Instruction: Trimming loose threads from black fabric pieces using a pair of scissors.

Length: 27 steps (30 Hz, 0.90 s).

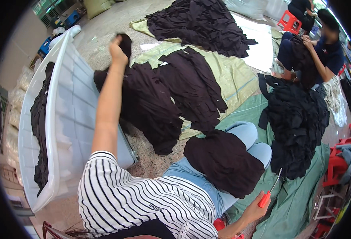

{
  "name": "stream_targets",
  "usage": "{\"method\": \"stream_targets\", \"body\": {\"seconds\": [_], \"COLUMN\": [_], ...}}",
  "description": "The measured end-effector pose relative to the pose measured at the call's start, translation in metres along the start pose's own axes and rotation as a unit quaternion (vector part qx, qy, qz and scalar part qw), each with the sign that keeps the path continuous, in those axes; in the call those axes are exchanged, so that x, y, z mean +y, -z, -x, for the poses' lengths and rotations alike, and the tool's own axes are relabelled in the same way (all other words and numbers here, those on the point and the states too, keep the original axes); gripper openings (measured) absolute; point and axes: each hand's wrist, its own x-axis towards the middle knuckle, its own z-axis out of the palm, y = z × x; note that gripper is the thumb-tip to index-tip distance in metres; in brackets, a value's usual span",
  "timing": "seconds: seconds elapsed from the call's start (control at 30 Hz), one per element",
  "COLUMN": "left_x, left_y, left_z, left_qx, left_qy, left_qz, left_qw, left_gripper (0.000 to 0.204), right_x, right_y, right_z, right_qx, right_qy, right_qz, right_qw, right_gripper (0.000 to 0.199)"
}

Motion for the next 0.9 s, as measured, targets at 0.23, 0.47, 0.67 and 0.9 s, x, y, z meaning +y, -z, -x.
{"method": "stream_targets", "body": {"seconds": [0.23, 0.47, 0.67, 0.9], "left_x": [-0.200, -0.187, -0.074, -0.058], "left_y": [0.105, 0.059, -0.070, -0.036], "left_z": [0.201, 0.358, 0.449, 0.456], "left_qx": [-0.219, -0.363, -0.669, -0.667], "left_qy": [0.091, 0.164, -0.173, -0.218], "left_qz": [-0.463, -0.411, -0.315, -0.389], "left_qw": [0.854, 0.820, 0.650, 0.596], "left_gripper": [0.021, 0.025, 0.049, 0.028], "right_x": [0.040, 0.029, 0.080, 0.094], "right_y": [0.026, 0.026, -0.005, -0.021], "right_z": [0.022, 0.013, 0.034, 0.018], "right_qx": [0.056, 0.065, 0.054, -0.026], "right_qy": [-0.039, -0.120, -0.094, -0.250], "right_qz": [0.051, 0.049, 0.032, -0.034], "right_qw": [0.996, 0.989, 0.994, 0.967], "right_gripper": [0.029, 0.030, 0.034, 0.041]}}
